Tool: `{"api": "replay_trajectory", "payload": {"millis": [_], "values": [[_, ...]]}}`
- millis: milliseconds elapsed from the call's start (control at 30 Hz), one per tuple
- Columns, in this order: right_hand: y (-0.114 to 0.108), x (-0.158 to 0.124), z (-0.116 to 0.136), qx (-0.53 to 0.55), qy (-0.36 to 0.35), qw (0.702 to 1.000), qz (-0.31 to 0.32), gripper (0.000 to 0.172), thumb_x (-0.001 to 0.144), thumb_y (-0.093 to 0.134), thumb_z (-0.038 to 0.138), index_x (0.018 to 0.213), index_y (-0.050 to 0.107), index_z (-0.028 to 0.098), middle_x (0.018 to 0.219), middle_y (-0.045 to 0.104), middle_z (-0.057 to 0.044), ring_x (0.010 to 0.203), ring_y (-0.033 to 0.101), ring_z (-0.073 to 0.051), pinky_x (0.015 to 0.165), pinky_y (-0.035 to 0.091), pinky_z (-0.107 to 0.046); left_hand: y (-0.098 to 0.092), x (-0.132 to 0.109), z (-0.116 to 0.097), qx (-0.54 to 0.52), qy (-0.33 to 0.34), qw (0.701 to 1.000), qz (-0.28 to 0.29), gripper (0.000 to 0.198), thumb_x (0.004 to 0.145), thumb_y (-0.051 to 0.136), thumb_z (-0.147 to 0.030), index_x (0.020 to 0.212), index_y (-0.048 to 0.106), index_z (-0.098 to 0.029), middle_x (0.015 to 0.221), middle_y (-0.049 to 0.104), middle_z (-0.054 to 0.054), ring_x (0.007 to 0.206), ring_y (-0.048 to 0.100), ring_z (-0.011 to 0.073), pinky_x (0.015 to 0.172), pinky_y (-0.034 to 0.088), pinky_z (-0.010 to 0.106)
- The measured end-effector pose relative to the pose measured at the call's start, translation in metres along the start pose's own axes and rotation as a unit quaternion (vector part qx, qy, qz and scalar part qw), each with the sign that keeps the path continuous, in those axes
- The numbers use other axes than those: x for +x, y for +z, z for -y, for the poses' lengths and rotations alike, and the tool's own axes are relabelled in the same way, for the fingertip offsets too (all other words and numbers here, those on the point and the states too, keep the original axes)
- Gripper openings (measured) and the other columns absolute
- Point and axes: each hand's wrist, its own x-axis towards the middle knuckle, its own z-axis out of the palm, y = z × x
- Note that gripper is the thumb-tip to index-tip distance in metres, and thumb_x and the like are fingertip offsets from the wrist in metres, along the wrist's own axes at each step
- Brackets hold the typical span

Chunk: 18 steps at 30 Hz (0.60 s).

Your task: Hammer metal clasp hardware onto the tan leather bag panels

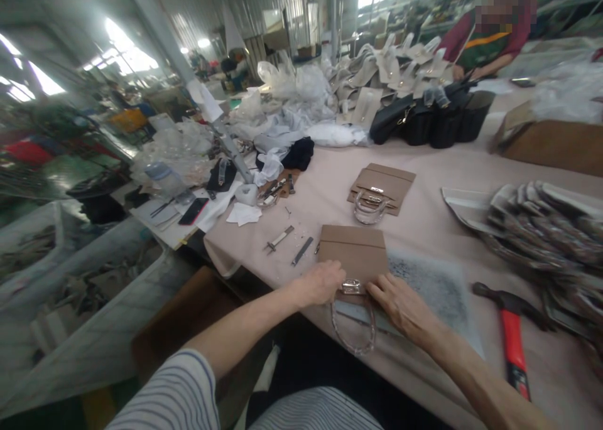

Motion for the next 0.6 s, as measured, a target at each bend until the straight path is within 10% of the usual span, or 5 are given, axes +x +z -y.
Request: {"api": "replay_trajectory", "payload": {"millis": [167,400,500,600], "values": [[-0.002,-0.006,0.003,0.016,-0.012,1.000,-0.008,0.029,0.094,0.045,0.007,0.107,0.064,0.023,0.093,0.059,-0.006,0.081,0.052,-0.021,0.075,0.041,-0.035,0.001,-0.013,-0.005,0.053,0.039,0.998,-0.006,0.016,0.088,0.052,-0.010,0.102,0.060,-0.011,0.103,0.060,0.017,0.095,0.058,0.0295,0.077,0.055,0.040],[0.000,-0.001,-0.001,0.085,0.008,0.996,-0.033,0.035,0.089,0.043,0.003,0.105,0.069,0.021,0.096,0.063,-0.007,0.086,0.054,-0.021,0.075,0.045,-0.034,0.026,-0.041,0.036,-0.134,0.135,0.974,-0.120,0.033,0.096,0.039,-0.008,0.101,0.070,-0.017,0.118,0.068,0.013,0.113,0.064,0.0196,0.097,0.056,0.032],[-0.008,-0.008,0.002,0.117,0.033,0.993,-0.005,0.015,0.097,0.057,0.020,0.107,0.068,0.021,0.105,0.065,-0.005,0.093,0.059,-0.019,0.083,0.052,-0.037,0.041,-0.050,0.042,-0.152,0.142,0.959,-0.192,0.035,0.096,0.039,-0.008,0.100,0.073,-0.018,0.120,0.070,0.015,0.117,0.066,0.0206,0.100,0.057,0.035],[-0.024,-0.041,0.003,0.124,0.147,0.981,-0.017,0.037,0.097,0.064,0.043,0.124,0.061,0.018,0.125,0.062,-0.009,0.104,0.063,-0.023,0.088,0.056,-0.045,0.057,-0.059,0.045,-0.160,0.143,0.952,-0.218,0.039,0.094,0.041,-0.007,0.106,0.075,-0.022,0.124,0.072,0.011,0.119,0.068,0.0199,0.103,0.058,0.035]]}}
